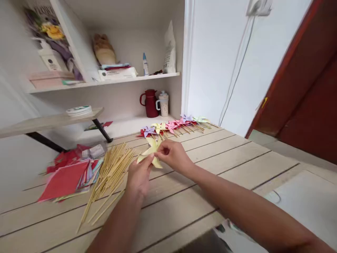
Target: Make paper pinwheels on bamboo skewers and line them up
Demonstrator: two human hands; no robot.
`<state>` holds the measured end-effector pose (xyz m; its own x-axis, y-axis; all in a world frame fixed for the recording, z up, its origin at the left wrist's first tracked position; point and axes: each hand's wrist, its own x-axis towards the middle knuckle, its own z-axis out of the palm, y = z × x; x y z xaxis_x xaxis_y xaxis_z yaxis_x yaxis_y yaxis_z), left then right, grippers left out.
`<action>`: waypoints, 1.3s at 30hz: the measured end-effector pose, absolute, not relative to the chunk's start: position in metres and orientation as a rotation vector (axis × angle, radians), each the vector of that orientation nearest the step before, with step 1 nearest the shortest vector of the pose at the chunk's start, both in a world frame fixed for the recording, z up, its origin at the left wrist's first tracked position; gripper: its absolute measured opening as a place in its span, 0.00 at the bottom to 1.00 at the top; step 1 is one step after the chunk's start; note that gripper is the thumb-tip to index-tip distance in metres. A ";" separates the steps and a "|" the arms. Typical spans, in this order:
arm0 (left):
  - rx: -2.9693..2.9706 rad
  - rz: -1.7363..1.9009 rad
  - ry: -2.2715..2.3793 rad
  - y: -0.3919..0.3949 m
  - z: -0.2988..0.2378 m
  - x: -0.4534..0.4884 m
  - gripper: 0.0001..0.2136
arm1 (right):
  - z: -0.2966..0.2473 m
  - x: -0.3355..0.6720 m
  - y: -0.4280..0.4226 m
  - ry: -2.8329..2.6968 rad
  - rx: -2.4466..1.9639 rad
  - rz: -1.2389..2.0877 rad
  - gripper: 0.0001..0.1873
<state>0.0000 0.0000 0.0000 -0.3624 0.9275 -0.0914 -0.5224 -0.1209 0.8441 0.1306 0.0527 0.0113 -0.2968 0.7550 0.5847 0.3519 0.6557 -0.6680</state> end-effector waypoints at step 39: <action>0.393 1.604 1.049 0.004 0.007 -0.021 0.10 | 0.016 0.143 0.057 -1.428 -0.812 1.350 0.28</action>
<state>-0.0211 0.0044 0.0073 -0.3206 0.9078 -0.2703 -0.6117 0.0194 0.7908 0.1428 0.0571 0.0156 -0.3050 0.9311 0.2003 -0.1480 0.1614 -0.9757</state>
